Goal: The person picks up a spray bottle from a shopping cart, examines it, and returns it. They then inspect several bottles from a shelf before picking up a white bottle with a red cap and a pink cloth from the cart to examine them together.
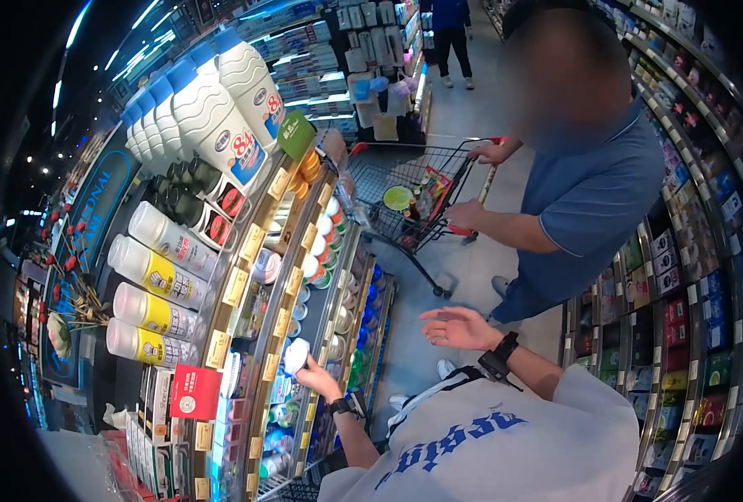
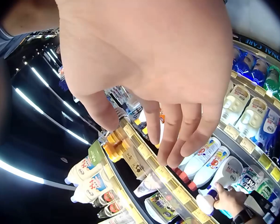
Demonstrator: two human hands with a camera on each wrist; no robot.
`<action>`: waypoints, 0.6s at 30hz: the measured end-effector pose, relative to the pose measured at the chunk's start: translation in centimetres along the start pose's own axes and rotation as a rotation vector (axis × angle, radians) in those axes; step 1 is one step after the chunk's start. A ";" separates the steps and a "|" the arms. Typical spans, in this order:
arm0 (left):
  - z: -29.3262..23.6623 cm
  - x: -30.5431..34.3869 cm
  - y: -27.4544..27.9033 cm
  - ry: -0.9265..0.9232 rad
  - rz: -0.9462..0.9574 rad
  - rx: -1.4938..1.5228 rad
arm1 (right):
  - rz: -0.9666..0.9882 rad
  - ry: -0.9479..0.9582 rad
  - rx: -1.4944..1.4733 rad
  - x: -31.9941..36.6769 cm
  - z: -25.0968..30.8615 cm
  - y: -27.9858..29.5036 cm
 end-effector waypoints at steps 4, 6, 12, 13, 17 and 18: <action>2.0 -0.8 -0.9 0.100 -0.031 -0.057 | -0.108 0.005 0.025 0.6 0.4 -0.3; 1.3 -1.1 -0.3 0.264 -0.004 -0.135 | -0.150 0.027 0.041 0.6 0.3 0.1; 3.3 -2.1 -1.5 0.376 -0.214 -0.186 | -0.165 0.053 0.004 0.4 -0.3 0.7; 4.0 -2.6 -1.9 0.370 -0.239 -0.190 | -0.173 0.055 0.005 0.2 -0.4 0.8; 5.4 -3.6 -2.8 0.370 -0.238 -0.268 | -0.149 0.054 0.005 0.0 -0.1 1.4; 4.7 -4.2 -2.5 0.402 -0.230 -0.257 | -0.131 0.066 -0.004 -0.2 -0.1 1.4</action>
Point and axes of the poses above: each hand's wrist, its own x-axis away from the middle knuckle, its own y-axis out of the back of the hand, z = x × y, the point moved 4 cm from there along -x, towards the middle knuckle, and after that the axes turned 8 degrees about y, right-handed, at the moved point
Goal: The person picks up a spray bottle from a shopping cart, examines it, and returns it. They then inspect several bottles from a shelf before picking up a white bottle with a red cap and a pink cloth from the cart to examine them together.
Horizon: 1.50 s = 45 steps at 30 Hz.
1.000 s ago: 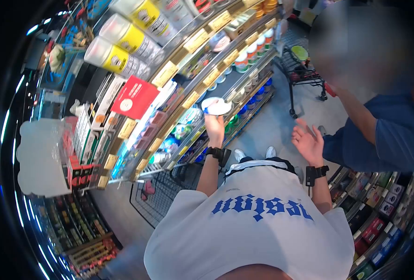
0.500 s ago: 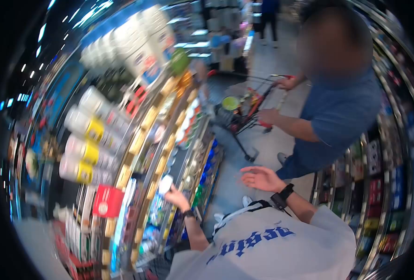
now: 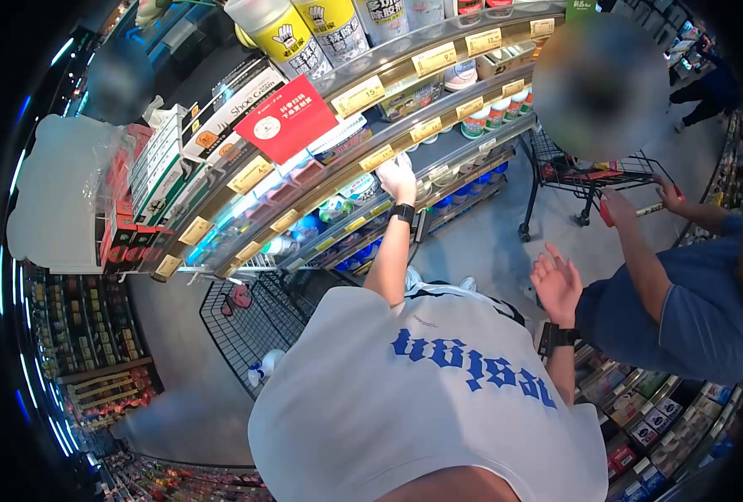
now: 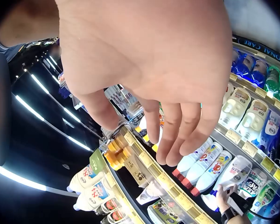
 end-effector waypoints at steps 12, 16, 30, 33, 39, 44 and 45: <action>0.1 1.2 -0.9 -0.127 -0.255 -0.084 | -0.081 -0.051 -0.024 -0.4 0.1 1.4; 4.3 0.7 -3.6 0.210 -0.179 -0.051 | -0.086 -0.042 -0.028 -1.2 0.2 1.7; 5.5 -1.2 -3.1 1.087 0.357 1.705 | -0.089 -0.048 -0.014 -1.5 1.0 3.4; 7.3 -2.3 -4.9 0.719 0.524 1.404 | -0.204 -0.033 0.005 -0.8 1.2 5.6; 13.5 -4.9 -10.0 1.033 0.594 1.641 | -0.427 -0.129 0.184 3.0 0.9 17.4; 13.4 -4.9 -10.5 1.290 0.505 1.982 | -0.499 -0.222 0.281 8.3 -0.8 24.6; 13.1 -4.7 -10.6 1.113 0.481 1.924 | -0.579 -0.213 0.353 9.5 -1.1 25.2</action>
Point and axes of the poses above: each hand's wrist, its own x-axis away from the middle knuckle, its own y-axis out of the back of the hand, z = x × y, the point moved 4 cm from there along -x, towards the middle knuckle, and after that the axes turned 8 degrees about y, right-handed, at the moved point
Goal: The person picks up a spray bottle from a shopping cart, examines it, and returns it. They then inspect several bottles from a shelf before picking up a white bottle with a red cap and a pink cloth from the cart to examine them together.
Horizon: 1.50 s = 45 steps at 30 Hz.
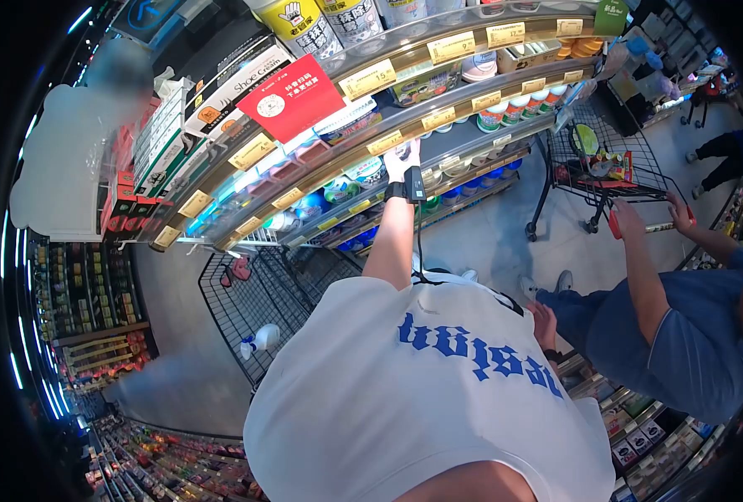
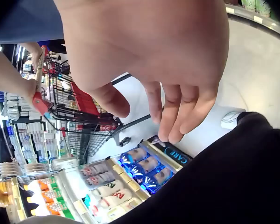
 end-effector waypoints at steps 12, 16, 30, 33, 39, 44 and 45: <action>-1.6 -2.1 0.6 0.088 -0.099 0.106 | 0.020 0.343 0.486 3.8 -5.1 10.4; -3.9 -3.5 1.6 0.236 -0.152 0.115 | -0.054 0.149 0.315 4.6 -4.0 6.6; -0.2 2.4 -3.7 0.310 -0.178 0.196 | 0.030 0.146 0.510 4.2 -4.3 8.5; -0.1 2.0 -3.6 0.214 -0.191 0.154 | -0.198 -0.121 0.003 2.2 -7.7 13.6; 0.4 2.2 -4.2 0.309 -0.204 0.256 | -0.094 -0.083 0.077 0.2 -7.5 13.5; 0.2 1.3 -3.8 0.333 -0.268 0.338 | -0.099 0.036 0.222 3.5 -4.5 8.3; -0.2 0.8 -3.2 0.320 -0.256 0.307 | -0.099 0.036 0.220 3.8 -4.4 7.8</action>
Point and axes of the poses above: each hand's wrist, its own x-axis away from the middle knuckle, its own y-axis out of the back of the hand, z = x × y, the point moved 4 cm from there along -x, towards the middle knuckle, and after that the axes turned 8 degrees about y, right-handed, at the moved point
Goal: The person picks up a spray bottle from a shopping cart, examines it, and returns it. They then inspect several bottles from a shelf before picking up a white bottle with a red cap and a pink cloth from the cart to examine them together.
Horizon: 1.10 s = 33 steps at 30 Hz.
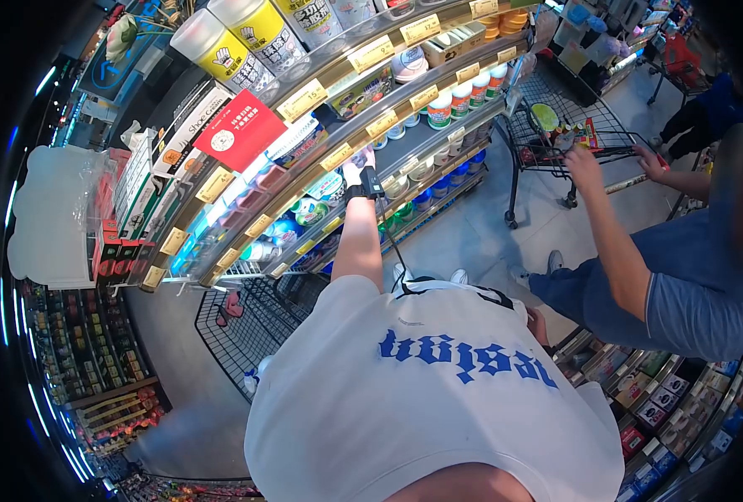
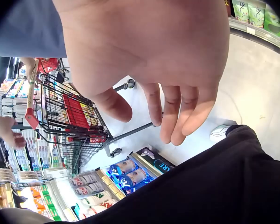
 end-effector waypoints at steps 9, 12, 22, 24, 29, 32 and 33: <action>-0.9 0.0 0.6 -0.141 -0.025 -0.118 | -0.071 0.017 0.009 1.9 1.0 -1.2; -1.5 0.7 0.7 -0.145 -0.072 -0.277 | -0.035 0.036 0.013 1.7 -0.1 0.4; 11.7 14.9 0.4 -0.315 -0.201 -1.541 | 0.136 0.245 0.367 -1.1 -3.2 7.6; 12.1 17.2 0.8 -0.265 -0.213 -1.830 | 0.159 0.243 0.388 -0.3 -1.4 6.5; 9.3 25.3 0.4 -0.468 -0.372 -2.084 | 0.147 0.096 0.362 -1.6 1.6 3.9; 1.5 30.6 1.0 -0.869 -0.741 -2.285 | 0.075 -0.078 0.197 -4.5 1.0 4.6; 0.9 33.7 0.9 -1.131 -0.910 -2.485 | 0.085 -0.087 0.204 -4.6 1.6 3.8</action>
Point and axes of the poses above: each hand's wrist, its own x-axis away from the middle knuckle, its own y-axis out of the back of the hand, z = x × y, the point moved 4 cm from there along -x, towards the middle knuckle, and after that the axes turned 8 degrees about y, right-handed, at the moved point
